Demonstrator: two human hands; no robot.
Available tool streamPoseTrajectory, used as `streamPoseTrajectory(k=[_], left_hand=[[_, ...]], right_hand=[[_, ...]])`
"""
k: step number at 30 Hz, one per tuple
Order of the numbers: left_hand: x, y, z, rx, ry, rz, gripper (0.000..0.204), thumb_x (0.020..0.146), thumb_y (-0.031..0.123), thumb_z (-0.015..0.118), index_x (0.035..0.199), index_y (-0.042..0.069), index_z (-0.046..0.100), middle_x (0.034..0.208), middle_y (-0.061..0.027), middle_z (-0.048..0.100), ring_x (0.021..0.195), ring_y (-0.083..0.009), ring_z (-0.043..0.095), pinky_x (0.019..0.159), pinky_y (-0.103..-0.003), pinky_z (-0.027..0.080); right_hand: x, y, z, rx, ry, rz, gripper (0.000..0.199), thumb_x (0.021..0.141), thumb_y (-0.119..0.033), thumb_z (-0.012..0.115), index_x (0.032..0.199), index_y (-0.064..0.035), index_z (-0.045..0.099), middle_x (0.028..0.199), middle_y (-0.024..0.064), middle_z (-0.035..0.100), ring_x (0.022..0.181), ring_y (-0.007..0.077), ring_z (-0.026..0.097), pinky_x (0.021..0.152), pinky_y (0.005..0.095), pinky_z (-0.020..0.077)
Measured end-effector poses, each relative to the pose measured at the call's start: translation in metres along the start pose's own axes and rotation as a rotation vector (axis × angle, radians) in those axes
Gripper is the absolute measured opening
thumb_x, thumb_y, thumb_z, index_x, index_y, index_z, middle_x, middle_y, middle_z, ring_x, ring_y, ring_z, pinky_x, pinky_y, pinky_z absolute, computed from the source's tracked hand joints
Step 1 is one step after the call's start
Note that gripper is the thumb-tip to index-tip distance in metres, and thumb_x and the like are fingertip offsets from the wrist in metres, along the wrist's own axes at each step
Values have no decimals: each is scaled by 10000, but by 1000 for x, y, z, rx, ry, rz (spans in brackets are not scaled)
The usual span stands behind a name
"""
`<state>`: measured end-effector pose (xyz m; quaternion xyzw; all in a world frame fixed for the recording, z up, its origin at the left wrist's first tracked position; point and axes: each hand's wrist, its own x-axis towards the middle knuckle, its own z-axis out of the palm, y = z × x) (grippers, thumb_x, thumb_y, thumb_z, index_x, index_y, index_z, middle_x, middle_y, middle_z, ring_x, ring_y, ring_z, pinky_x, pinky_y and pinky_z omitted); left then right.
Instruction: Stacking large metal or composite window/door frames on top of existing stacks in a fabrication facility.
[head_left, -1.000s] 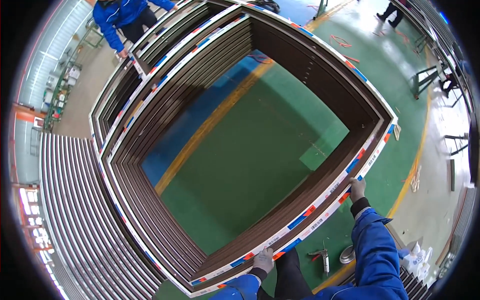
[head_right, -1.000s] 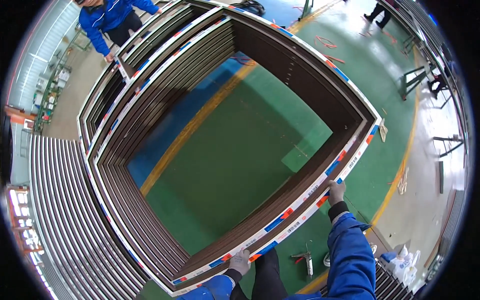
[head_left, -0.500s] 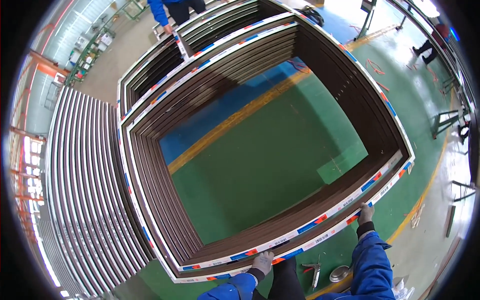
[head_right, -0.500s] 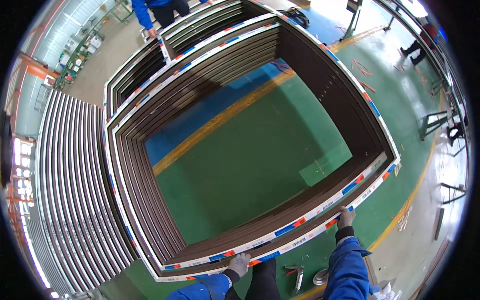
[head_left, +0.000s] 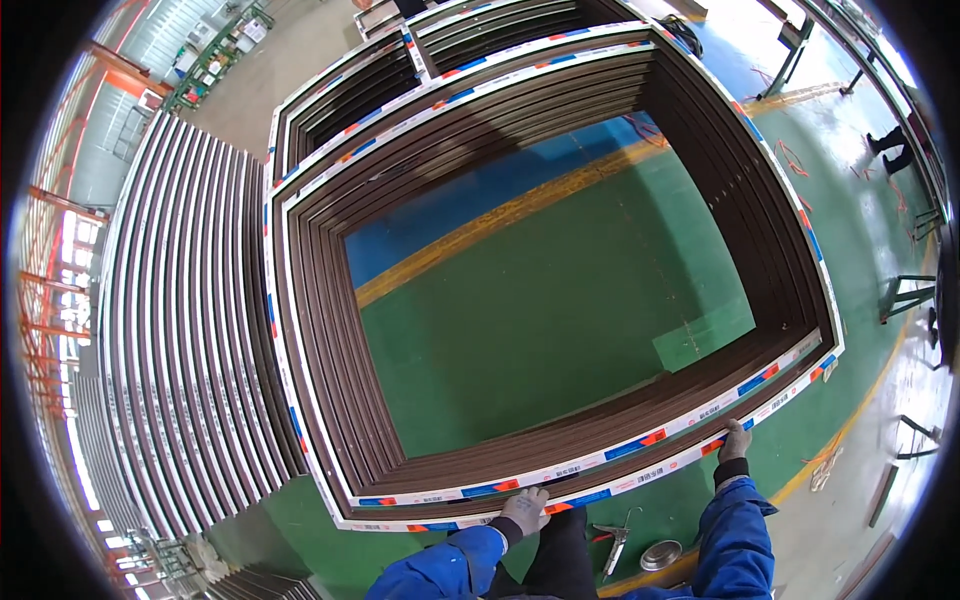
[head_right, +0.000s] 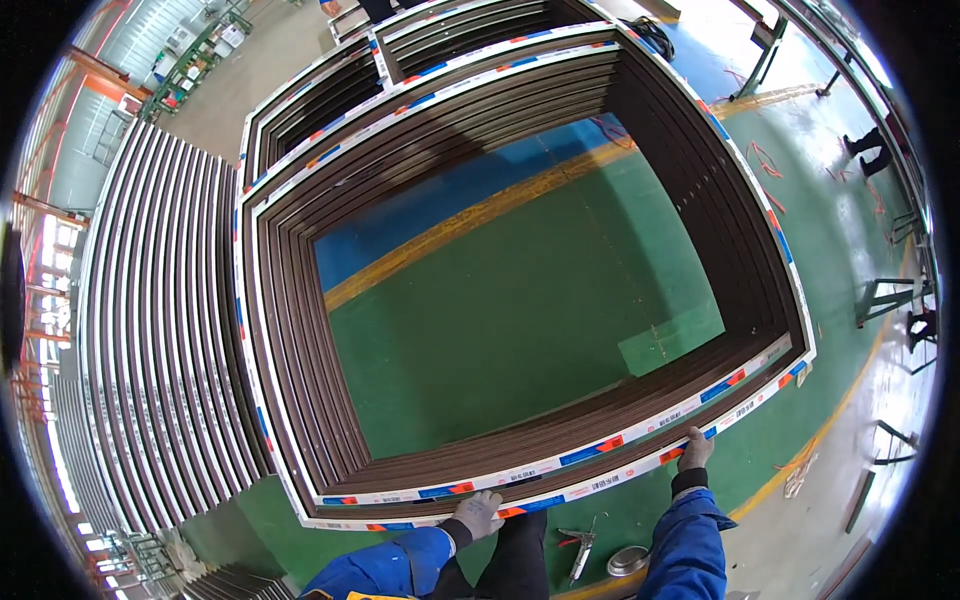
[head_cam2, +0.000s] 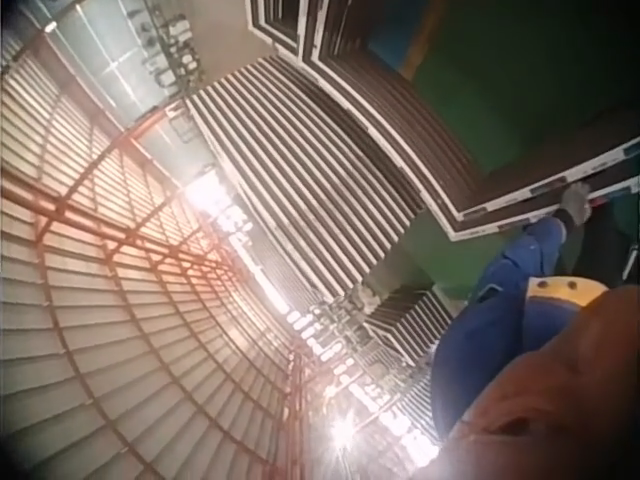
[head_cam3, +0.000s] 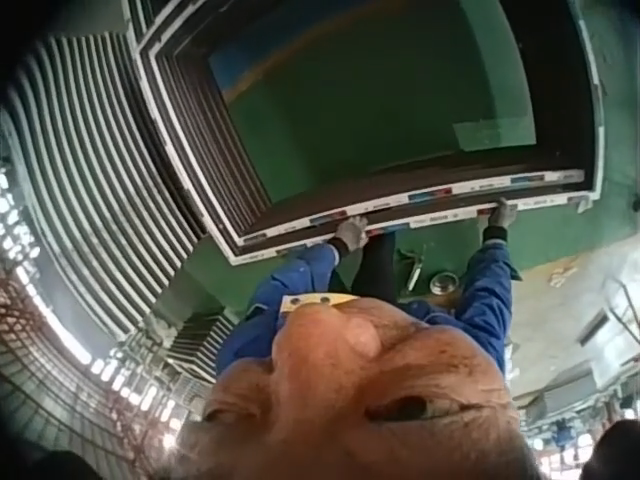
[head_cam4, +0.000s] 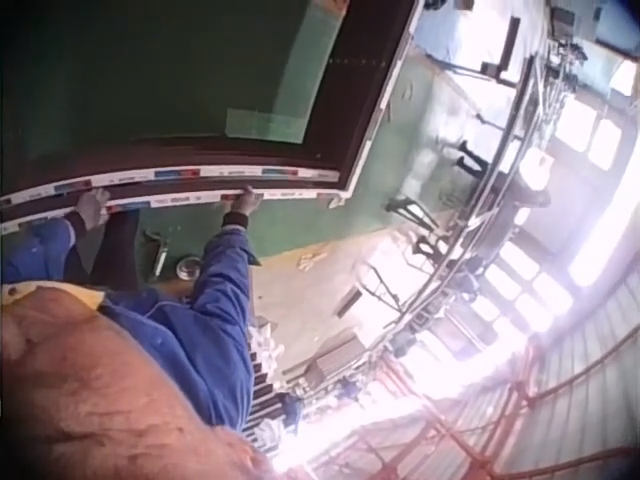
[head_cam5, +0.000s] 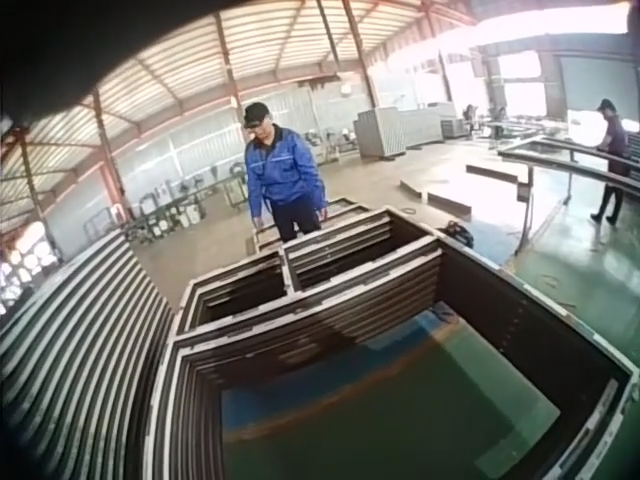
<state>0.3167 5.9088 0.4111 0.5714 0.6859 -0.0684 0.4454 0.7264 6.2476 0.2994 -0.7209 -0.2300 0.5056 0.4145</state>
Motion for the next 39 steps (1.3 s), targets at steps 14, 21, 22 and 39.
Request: streamPoseTrajectory(k=[14, 21, 22, 39], left_hand=[[-232, -352, 8, -421, 807, -1004, 810, 822, 409, 741, 1442, -7, 429, 1413, -304, 504, 1328, -448, 476, 1138, -490, 381], [-314, -500, 72, -750, 1033, -1099, 899, 745, 342, 844, 1457, -34, 443, 1484, -309, 463, 1395, -410, 446, 1182, -438, 340], [-307, -504, 70, -672, 871, -1121, 833, 756, 303, 840, 1437, -4, 470, 1410, -296, 538, 1308, -408, 537, 1121, -447, 412], [-440, -472, 133, -849, 619, -654, 718, 895, 567, 609, 1374, 33, 577, 1379, -268, 584, 1277, -401, 569, 1068, -441, 462]], right_hand=[[-213, 115, 62, -112, -124, 309, 362, 801, -98, 710, 1145, -40, 613, 1010, 82, 650, 870, 268, 665, 716, 449, 571], [-375, 150, 133, -515, -163, 444, 207, 855, -169, 712, 1005, -62, 619, 828, 88, 621, 686, 264, 631, 576, 457, 536], [-394, 153, 135, -543, -163, 464, 190, 861, -181, 714, 975, -63, 618, 790, 87, 609, 657, 263, 625, 550, 454, 527], [-573, 162, 241, -1229, -909, -85, 378, 772, -125, 795, 1099, 15, 666, 804, 108, 695, 643, 188, 650, 534, 346, 535]])
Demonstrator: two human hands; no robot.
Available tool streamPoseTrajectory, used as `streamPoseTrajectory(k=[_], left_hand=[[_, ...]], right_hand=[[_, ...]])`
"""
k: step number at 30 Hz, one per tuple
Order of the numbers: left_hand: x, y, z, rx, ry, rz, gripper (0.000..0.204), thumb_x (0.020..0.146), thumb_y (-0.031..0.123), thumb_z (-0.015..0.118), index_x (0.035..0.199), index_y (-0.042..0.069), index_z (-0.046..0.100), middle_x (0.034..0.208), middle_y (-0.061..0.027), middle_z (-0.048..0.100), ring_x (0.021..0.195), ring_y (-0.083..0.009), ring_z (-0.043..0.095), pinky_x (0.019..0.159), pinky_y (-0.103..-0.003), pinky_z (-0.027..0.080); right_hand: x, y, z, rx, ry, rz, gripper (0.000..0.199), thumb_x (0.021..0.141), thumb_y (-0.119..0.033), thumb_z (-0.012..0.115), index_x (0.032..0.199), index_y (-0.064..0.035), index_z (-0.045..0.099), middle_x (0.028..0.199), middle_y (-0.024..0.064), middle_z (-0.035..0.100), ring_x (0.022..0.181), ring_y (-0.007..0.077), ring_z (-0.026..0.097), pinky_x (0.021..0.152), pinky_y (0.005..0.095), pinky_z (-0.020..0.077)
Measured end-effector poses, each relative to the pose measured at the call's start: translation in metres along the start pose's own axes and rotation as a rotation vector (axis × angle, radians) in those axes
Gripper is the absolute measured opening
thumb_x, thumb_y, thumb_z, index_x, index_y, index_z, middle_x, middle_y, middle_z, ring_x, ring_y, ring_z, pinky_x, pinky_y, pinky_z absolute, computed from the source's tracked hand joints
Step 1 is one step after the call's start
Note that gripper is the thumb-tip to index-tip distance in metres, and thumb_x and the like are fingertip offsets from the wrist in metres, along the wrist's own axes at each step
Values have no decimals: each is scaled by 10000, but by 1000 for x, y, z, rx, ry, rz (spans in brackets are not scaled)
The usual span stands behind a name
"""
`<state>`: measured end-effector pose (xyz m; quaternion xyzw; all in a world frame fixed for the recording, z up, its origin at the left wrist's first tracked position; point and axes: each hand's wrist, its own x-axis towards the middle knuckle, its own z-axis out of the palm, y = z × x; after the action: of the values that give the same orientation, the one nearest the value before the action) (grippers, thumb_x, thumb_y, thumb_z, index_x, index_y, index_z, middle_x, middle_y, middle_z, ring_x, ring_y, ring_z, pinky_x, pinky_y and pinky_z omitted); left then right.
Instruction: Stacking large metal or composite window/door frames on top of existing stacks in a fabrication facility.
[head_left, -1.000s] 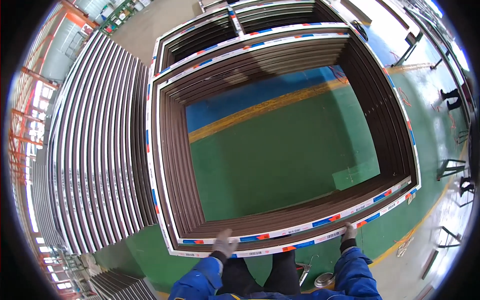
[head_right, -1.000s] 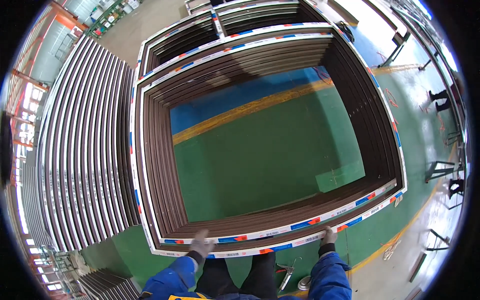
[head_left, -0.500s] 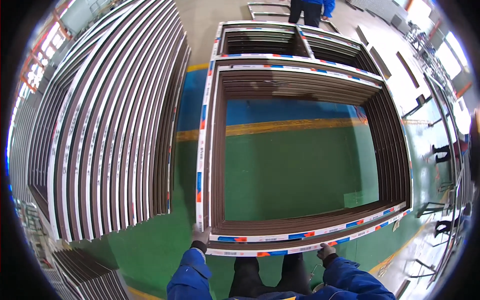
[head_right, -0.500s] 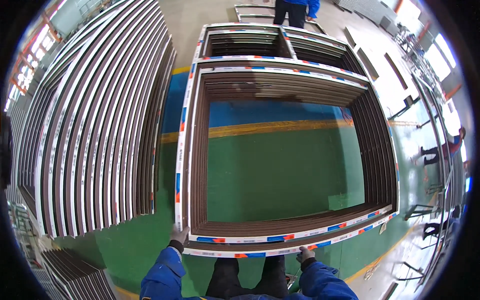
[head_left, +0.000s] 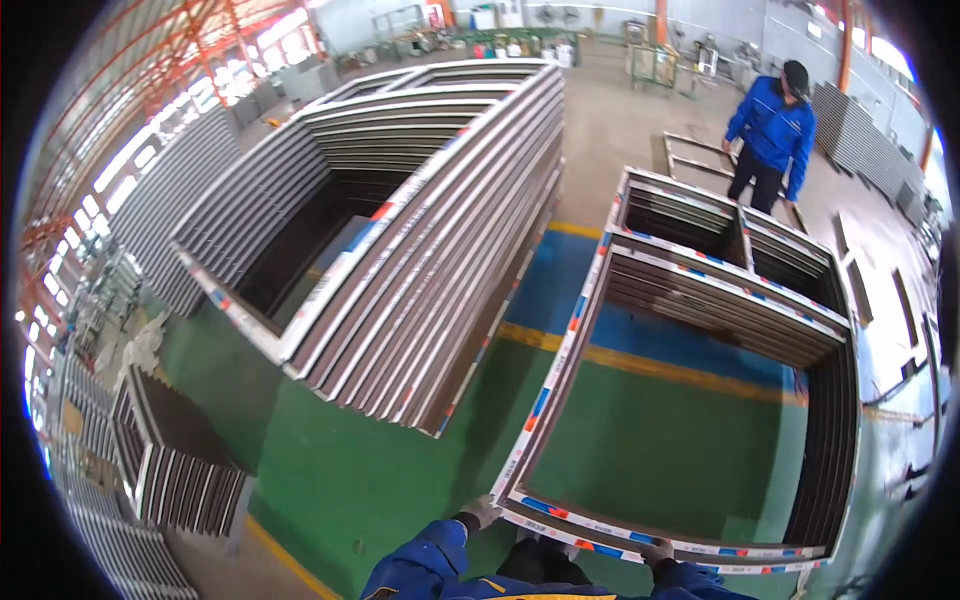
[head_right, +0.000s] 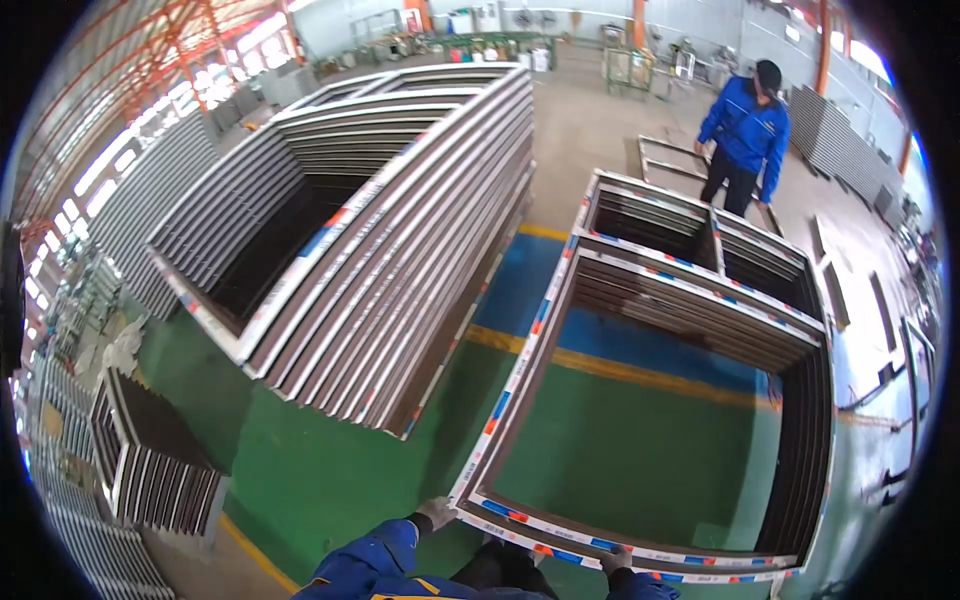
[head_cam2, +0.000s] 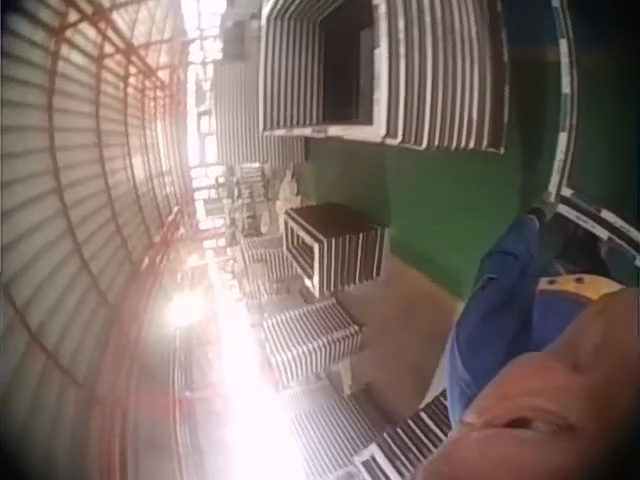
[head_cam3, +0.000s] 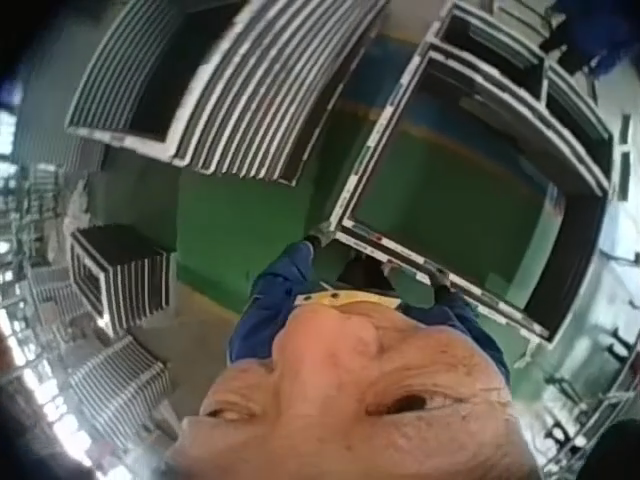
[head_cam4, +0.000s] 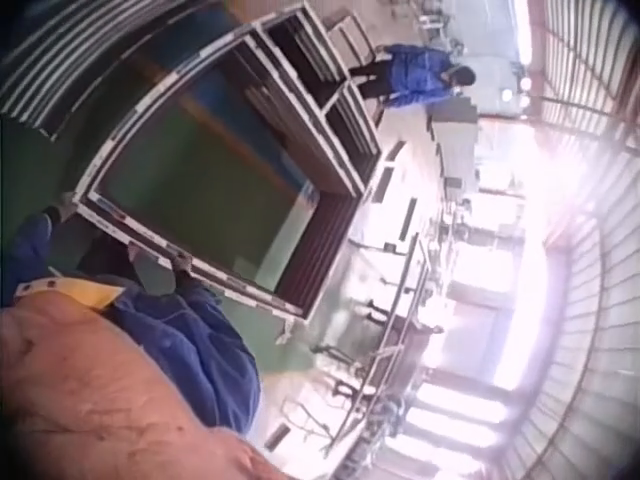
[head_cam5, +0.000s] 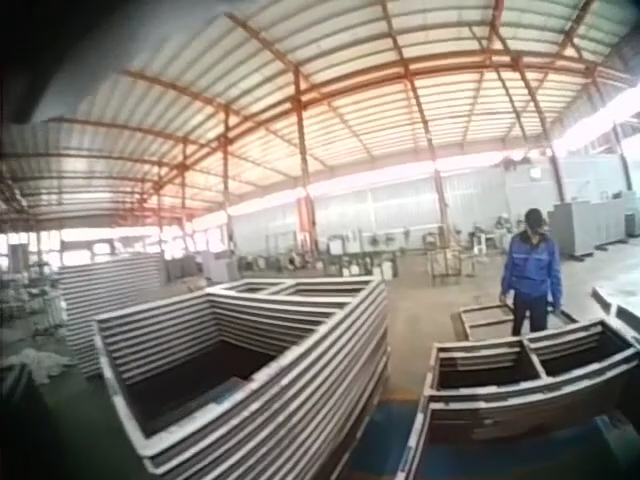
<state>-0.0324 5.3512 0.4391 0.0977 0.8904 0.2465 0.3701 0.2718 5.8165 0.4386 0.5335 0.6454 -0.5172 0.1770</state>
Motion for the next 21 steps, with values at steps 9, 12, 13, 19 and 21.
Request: streamPoseTrajectory(k=[9, 12, 13, 19, 21], left_hand=[[-206, 256, -275, -214, 668, 729, 277, 970, 175, 657, 1209, 34, 668, 1008, -139, 716, 868, -256, 701, 767, -346, 544], [-346, 377, -374, -155, 846, 1135, 150, 946, 36, 617, 1078, 13, 685, 901, -154, 705, 725, -177, 675, 632, -292, 517], [-372, 393, -372, -114, 905, 1268, 122, 904, -2, 621, 998, 4, 699, 877, -165, 711, 685, -176, 689, 610, -287, 528], [-457, 397, -384, 120, 706, 1504, 207, 812, 120, 706, 986, 14, 671, 808, -74, 680, 683, -237, 656, 603, -365, 530], [-434, 400, -362, -387, 863, 1513, 379, 834, 267, 749, 1101, 7, 683, 1011, -95, 761, 954, -286, 713, 806, -400, 566]], right_hand=[[-17, -7, 37, 29, -109, -126, 364, 790, -203, 775, 1068, 22, 708, 869, 115, 731, 683, 188, 682, 591, 325, 548], [46, 57, 37, -1146, 131, -1099, 358, 912, -456, 627, 983, -122, 733, 898, 146, 710, 856, 348, 695, 781, 470, 560], [26, 41, 45, -1135, 156, -1238, 331, 912, -442, 618, 960, -137, 735, 889, 113, 714, 850, 327, 695, 779, 466, 559], [-48, -42, 79, 33, -61, -190, 268, 832, -311, 765, 788, -55, 700, 684, 47, 659, 633, 168, 641, 581, 351, 513], [-64, -48, 92, 82, 15, -222, 275, 806, -280, 767, 834, -13, 708, 683, 49, 664, 631, 164, 632, 588, 360, 514]])
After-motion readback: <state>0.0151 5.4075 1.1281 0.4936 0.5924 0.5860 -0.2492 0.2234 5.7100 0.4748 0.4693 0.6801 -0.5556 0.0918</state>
